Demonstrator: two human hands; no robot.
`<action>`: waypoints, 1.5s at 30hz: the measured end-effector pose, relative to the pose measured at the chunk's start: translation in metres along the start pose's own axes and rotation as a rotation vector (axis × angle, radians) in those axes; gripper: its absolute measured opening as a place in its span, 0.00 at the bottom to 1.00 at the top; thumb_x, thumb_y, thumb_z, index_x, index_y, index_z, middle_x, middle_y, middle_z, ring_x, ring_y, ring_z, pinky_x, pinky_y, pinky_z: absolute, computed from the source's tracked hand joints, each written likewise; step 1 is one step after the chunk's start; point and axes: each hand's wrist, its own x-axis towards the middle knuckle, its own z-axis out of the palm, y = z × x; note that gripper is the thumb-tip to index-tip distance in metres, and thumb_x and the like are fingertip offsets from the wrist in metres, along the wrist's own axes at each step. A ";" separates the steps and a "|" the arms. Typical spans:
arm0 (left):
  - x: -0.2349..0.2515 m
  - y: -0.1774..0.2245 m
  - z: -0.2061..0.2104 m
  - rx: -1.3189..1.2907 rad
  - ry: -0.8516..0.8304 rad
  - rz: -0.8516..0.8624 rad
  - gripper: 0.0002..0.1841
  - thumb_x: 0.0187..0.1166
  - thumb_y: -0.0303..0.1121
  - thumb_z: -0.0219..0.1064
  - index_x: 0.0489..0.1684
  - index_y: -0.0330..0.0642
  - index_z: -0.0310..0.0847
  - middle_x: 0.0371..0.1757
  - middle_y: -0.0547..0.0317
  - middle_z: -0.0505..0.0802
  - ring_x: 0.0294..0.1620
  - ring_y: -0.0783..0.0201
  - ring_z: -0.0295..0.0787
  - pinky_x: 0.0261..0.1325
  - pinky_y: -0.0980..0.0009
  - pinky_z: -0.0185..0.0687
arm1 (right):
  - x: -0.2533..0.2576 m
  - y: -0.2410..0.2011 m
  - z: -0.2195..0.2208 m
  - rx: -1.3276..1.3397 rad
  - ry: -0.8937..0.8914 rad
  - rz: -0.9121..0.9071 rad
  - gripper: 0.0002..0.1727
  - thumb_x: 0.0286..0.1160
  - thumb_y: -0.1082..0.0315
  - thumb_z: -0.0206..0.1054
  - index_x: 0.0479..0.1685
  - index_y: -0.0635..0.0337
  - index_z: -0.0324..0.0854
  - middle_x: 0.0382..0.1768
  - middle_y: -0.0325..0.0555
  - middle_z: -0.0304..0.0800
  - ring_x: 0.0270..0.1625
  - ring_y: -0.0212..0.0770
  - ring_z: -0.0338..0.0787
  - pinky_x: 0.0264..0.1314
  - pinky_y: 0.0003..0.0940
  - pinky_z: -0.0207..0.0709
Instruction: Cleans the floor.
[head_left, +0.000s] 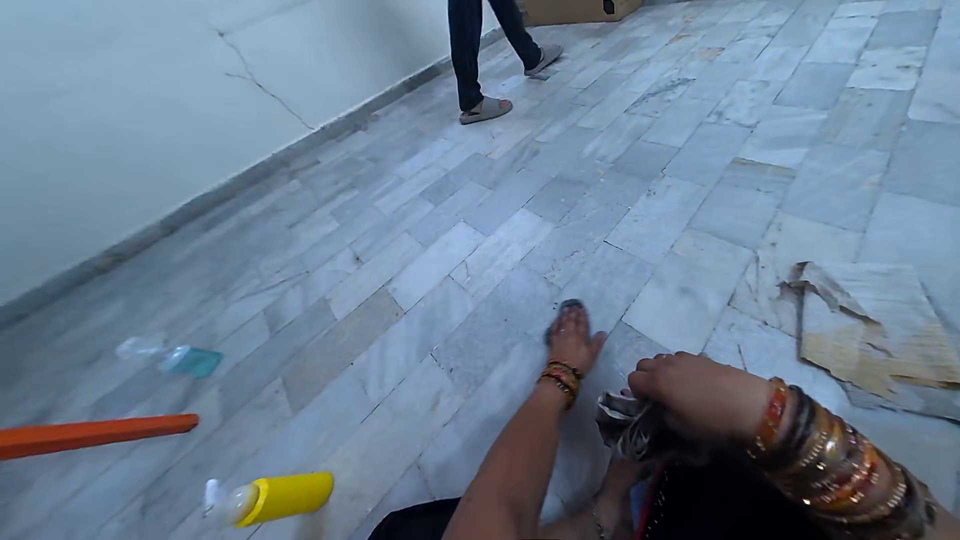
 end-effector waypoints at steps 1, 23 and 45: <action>0.011 0.020 0.002 -0.009 -0.049 0.086 0.40 0.90 0.59 0.49 0.94 0.38 0.53 0.95 0.45 0.59 0.98 0.47 0.42 0.96 0.43 0.31 | 0.001 0.002 0.001 -0.001 -0.003 0.000 0.18 0.80 0.76 0.61 0.67 0.66 0.80 0.68 0.63 0.82 0.72 0.64 0.81 0.72 0.62 0.71; -0.148 -0.343 -0.101 0.014 0.258 -0.924 0.45 0.91 0.61 0.46 0.96 0.34 0.40 0.96 0.33 0.46 0.98 0.36 0.35 0.93 0.35 0.34 | 0.029 0.016 0.001 0.018 -0.073 0.050 0.16 0.79 0.75 0.63 0.64 0.65 0.81 0.65 0.63 0.84 0.69 0.64 0.83 0.69 0.61 0.73; 0.125 0.017 -0.029 0.093 -0.052 -0.022 0.50 0.86 0.68 0.46 0.97 0.38 0.35 0.98 0.42 0.42 0.99 0.41 0.26 0.94 0.36 0.26 | 0.013 -0.005 0.010 -0.014 -0.016 -0.217 0.16 0.75 0.78 0.66 0.61 0.68 0.80 0.62 0.65 0.84 0.69 0.66 0.82 0.67 0.63 0.73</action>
